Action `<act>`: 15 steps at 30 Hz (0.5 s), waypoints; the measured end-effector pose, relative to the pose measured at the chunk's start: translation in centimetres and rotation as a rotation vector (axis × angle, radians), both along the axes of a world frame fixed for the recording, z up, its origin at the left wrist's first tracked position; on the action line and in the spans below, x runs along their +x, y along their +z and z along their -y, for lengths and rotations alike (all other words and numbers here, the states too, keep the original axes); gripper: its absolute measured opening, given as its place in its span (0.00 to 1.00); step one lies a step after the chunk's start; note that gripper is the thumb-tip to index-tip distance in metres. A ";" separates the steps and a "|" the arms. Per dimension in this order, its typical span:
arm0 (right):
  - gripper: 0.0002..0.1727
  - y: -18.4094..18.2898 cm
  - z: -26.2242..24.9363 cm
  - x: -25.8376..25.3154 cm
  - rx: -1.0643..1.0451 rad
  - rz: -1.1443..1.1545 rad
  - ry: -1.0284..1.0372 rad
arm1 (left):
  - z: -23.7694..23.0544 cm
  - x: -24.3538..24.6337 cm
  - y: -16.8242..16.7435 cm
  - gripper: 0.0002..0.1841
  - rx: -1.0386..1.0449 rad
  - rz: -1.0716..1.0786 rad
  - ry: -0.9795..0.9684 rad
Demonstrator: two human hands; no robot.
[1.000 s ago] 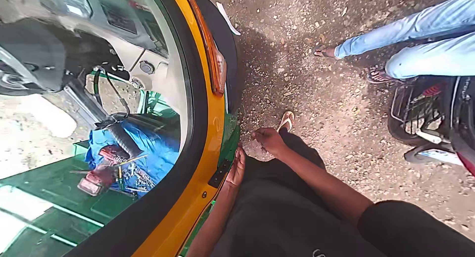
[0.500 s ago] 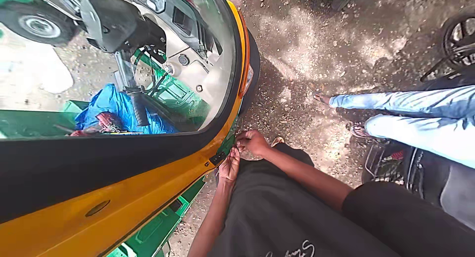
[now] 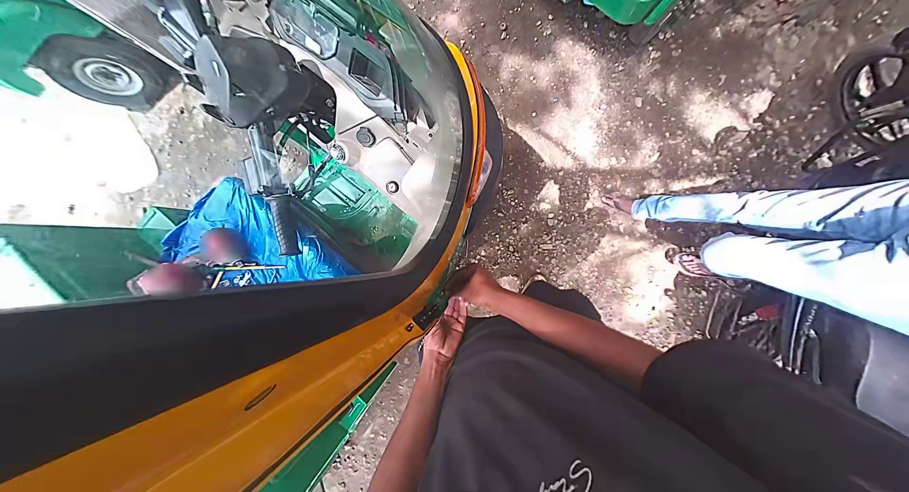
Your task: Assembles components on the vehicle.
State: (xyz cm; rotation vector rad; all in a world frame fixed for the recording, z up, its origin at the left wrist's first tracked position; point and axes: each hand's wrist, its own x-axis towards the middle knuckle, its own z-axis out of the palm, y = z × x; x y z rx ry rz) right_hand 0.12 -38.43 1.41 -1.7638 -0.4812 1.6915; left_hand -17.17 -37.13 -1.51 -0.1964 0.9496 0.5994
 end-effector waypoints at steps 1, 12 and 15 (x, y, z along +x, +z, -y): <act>0.08 0.0 -0.2 -0.1 -0.009 0.007 0.028 | 0.1 -0.1 0.1 0.20 0.002 -0.027 0.006; 0.07 0.3 -0.6 -0.9 -0.035 -0.090 -0.041 | 0.2 0.4 0.1 0.21 0.043 -0.043 -0.022; 0.07 -0.3 -0.2 -1.1 0.016 -0.068 -0.045 | 0.2 0.1 0.0 0.20 0.037 -0.029 -0.022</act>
